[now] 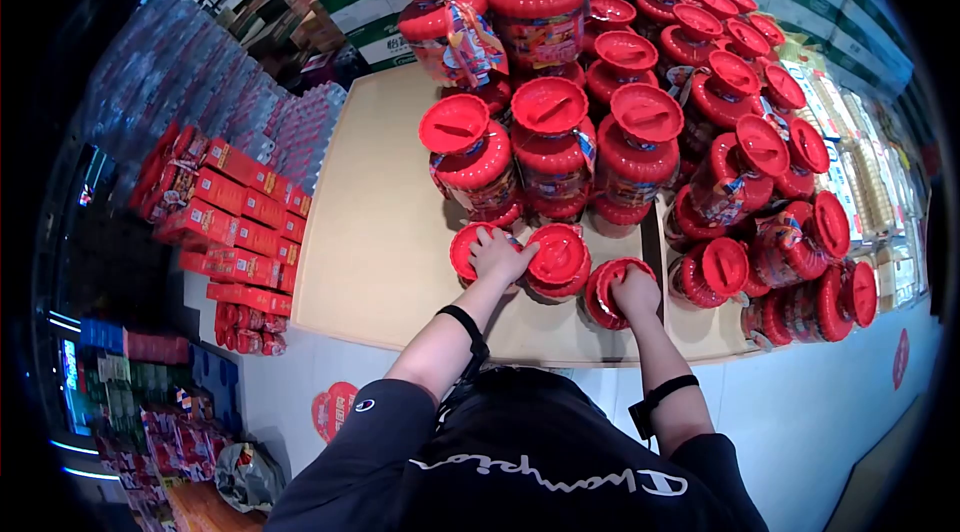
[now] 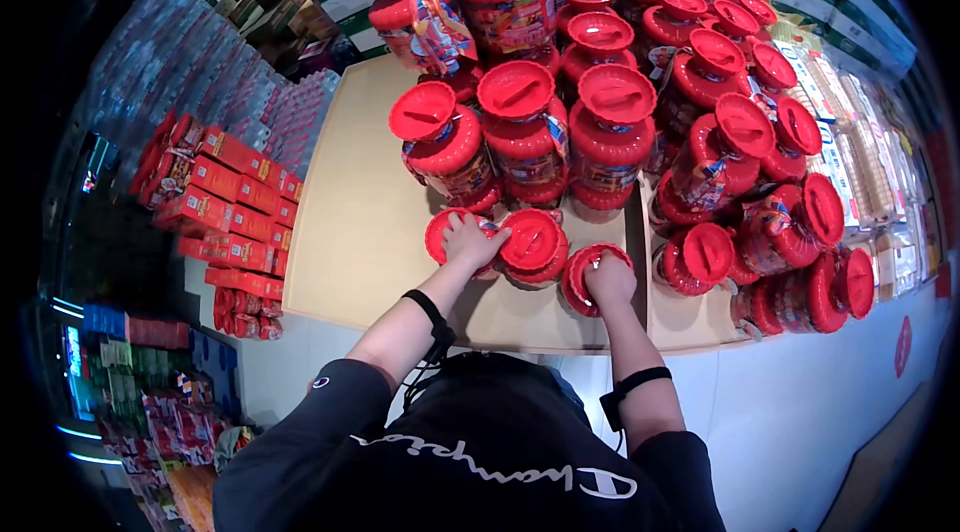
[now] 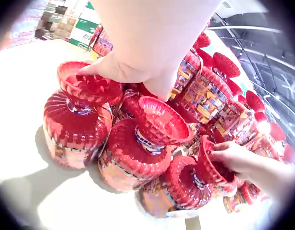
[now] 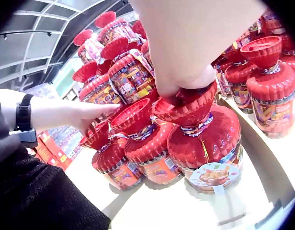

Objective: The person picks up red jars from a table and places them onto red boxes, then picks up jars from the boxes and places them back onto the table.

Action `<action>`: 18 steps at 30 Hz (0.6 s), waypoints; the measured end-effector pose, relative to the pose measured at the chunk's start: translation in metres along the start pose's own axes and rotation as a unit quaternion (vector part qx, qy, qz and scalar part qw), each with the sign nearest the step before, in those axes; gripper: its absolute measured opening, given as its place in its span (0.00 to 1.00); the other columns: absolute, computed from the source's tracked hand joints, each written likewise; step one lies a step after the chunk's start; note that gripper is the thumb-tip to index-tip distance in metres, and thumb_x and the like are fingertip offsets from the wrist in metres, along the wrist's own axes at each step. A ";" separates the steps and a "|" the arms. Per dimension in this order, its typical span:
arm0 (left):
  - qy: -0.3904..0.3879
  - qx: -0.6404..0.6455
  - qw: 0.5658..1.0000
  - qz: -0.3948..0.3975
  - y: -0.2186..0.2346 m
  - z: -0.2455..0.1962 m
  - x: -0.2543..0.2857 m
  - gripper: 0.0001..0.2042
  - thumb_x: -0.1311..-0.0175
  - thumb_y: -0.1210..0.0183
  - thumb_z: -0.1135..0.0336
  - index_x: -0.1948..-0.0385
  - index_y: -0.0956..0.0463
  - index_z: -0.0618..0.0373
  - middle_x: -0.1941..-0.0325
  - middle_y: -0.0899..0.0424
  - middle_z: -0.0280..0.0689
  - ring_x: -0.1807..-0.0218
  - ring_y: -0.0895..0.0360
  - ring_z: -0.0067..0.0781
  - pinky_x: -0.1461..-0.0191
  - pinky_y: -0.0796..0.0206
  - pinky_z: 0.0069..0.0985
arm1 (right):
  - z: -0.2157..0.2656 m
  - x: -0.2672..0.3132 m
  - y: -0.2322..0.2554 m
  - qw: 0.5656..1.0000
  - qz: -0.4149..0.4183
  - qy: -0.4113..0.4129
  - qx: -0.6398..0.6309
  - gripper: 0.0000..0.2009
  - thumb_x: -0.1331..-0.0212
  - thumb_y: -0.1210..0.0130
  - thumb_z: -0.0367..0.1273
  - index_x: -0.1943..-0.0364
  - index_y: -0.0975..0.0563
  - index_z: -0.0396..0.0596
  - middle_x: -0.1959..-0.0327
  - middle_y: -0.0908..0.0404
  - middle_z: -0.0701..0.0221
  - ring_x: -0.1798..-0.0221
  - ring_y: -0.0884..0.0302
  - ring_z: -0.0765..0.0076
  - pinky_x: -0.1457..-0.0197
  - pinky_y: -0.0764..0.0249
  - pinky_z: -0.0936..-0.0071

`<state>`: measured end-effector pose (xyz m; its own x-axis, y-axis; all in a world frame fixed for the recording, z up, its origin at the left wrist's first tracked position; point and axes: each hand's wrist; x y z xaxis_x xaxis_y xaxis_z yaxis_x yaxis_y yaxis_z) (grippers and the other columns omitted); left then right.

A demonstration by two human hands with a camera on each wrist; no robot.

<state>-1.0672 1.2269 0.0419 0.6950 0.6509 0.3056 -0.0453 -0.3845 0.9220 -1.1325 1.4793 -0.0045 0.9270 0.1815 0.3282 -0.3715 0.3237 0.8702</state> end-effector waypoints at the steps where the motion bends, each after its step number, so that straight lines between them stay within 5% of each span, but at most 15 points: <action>1: -0.009 0.006 1.000 -0.022 -0.005 -0.006 0.004 0.48 0.50 0.37 0.32 0.32 0.42 0.54 0.23 0.54 0.49 0.25 0.53 0.67 0.27 0.53 0.61 | 0.006 0.000 -0.002 1.000 0.008 0.002 0.008 0.17 0.43 0.44 0.40 0.53 0.21 0.47 0.61 0.15 0.57 0.55 0.16 0.50 0.51 0.21 0.54; 5: -0.158 -0.068 0.984 -0.036 -0.032 -0.024 0.011 0.49 0.53 0.33 0.33 0.32 0.41 0.54 0.23 0.51 0.50 0.21 0.58 0.58 0.24 0.62 0.62 | 0.004 0.005 -0.005 1.000 -0.002 0.012 0.002 0.16 0.43 0.44 0.40 0.55 0.22 0.46 0.62 0.15 0.56 0.57 0.15 0.49 0.53 0.20 0.52; 9: -0.242 -0.104 0.959 -0.109 -0.054 -0.017 -0.004 0.38 0.49 0.32 0.45 0.39 0.32 0.58 0.31 0.40 0.49 0.26 0.47 0.50 0.23 0.58 0.56 | -0.005 0.006 -0.011 1.000 -0.011 -0.001 -0.013 0.16 0.44 0.43 0.41 0.56 0.21 0.47 0.61 0.15 0.56 0.55 0.16 0.49 0.51 0.21 0.53; 10: -0.255 -0.094 0.955 -0.116 -0.048 -0.018 0.002 0.28 0.50 0.31 0.51 0.50 0.22 0.60 0.35 0.35 0.48 0.30 0.41 0.47 0.26 0.52 0.50 | -0.008 0.006 -0.010 1.000 -0.004 -0.007 -0.022 0.16 0.44 0.44 0.41 0.55 0.21 0.46 0.60 0.15 0.55 0.54 0.16 0.48 0.50 0.21 0.53; 13: -0.267 -0.072 0.957 -0.082 -0.039 -0.026 0.014 0.20 0.52 0.31 0.53 0.63 0.16 0.60 0.37 0.32 0.47 0.33 0.39 0.47 0.29 0.47 0.45 | -0.012 0.004 -0.002 0.995 -0.019 -0.037 -0.088 0.16 0.43 0.43 0.42 0.57 0.18 0.46 0.56 0.16 0.53 0.51 0.17 0.48 0.46 0.22 0.54; 14: -0.281 -0.065 0.949 -0.125 -0.045 -0.026 0.018 0.18 0.53 0.30 0.55 0.68 0.15 0.60 0.39 0.30 0.46 0.34 0.37 0.46 0.32 0.44 0.41 | -0.015 0.002 -0.001 0.994 -0.029 -0.044 -0.092 0.16 0.42 0.43 0.42 0.58 0.18 0.46 0.57 0.16 0.53 0.52 0.17 0.48 0.47 0.22 0.54; 18: -0.254 -0.111 0.958 -0.077 -0.046 -0.024 0.029 0.18 0.53 0.30 0.54 0.67 0.14 0.59 0.36 0.31 0.46 0.34 0.38 0.46 0.31 0.45 0.40 | -0.032 -0.013 -0.006 0.991 -0.073 -0.029 -0.107 0.18 0.44 0.40 0.43 0.58 0.19 0.43 0.59 0.15 0.52 0.54 0.17 0.45 0.49 0.22 0.54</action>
<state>-1.0627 1.2792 0.0136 0.9629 0.2636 0.0587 -0.0266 -0.1238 0.9920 -1.1437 1.5048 -0.0258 0.9707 0.0663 0.2309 -0.2300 0.5341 0.8135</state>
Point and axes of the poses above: each hand's wrist, its own x-axis away from the middle knuckle, its own y-axis out of the back of the hand, z = x × y
